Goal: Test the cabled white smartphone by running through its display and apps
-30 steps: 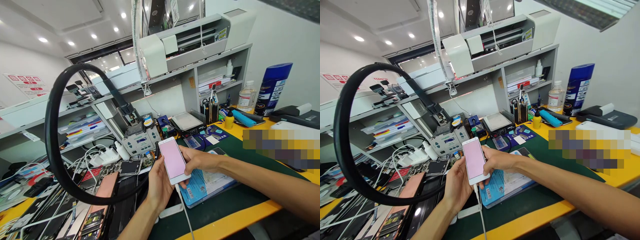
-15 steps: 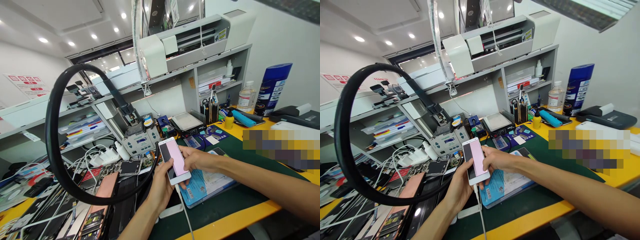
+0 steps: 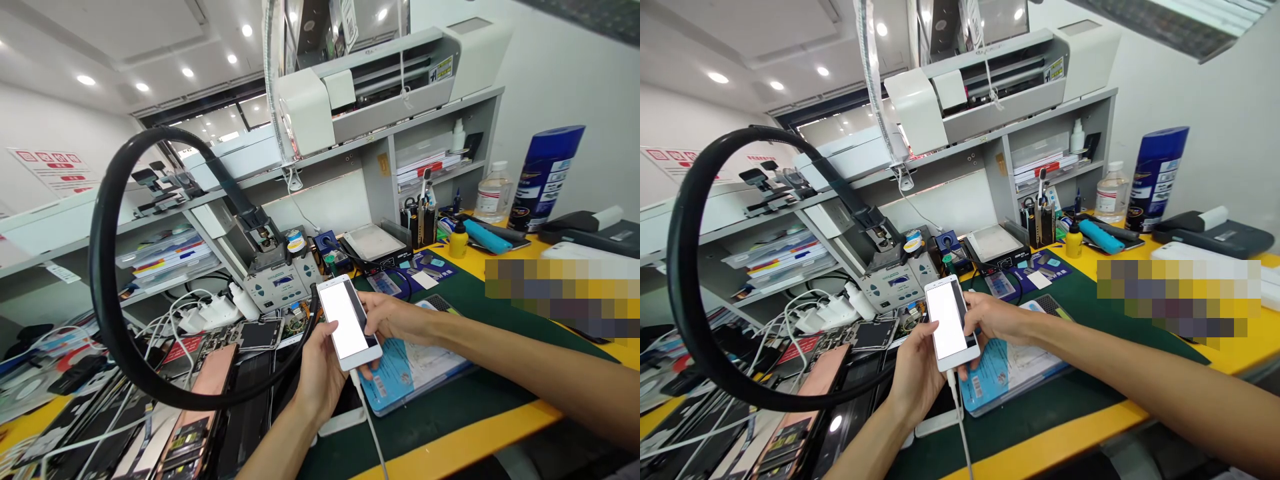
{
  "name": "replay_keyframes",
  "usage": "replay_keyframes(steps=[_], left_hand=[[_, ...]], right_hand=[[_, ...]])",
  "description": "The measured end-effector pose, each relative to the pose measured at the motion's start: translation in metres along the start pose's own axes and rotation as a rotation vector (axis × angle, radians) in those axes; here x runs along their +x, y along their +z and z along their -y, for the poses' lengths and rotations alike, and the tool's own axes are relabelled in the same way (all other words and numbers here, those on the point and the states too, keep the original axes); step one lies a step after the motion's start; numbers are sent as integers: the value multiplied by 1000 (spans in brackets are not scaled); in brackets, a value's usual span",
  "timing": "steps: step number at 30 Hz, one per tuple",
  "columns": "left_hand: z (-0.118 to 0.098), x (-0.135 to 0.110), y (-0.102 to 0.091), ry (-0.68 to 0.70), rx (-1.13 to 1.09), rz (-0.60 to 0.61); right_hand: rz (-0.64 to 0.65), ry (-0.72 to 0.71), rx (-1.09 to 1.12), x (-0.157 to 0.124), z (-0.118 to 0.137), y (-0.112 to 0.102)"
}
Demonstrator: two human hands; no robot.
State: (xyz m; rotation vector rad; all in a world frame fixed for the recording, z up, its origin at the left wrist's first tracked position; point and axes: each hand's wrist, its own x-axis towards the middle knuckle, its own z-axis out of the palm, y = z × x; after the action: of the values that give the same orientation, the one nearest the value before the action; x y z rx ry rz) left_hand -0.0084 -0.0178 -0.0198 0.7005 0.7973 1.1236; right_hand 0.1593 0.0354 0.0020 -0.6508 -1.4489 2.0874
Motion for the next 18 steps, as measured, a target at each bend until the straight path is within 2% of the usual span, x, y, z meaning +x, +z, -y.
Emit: replay_keyframes(steps=[7,13,18], left_hand=[[2,-2,4,31,164,-49],[1,-1,-1,-4,8,-9],[2,-4,6,27,153,-61]], right_hand=[[-21,3,5,1,-1,0],[-51,19,-8,0,1,2],[-52,18,0,1,1,2]])
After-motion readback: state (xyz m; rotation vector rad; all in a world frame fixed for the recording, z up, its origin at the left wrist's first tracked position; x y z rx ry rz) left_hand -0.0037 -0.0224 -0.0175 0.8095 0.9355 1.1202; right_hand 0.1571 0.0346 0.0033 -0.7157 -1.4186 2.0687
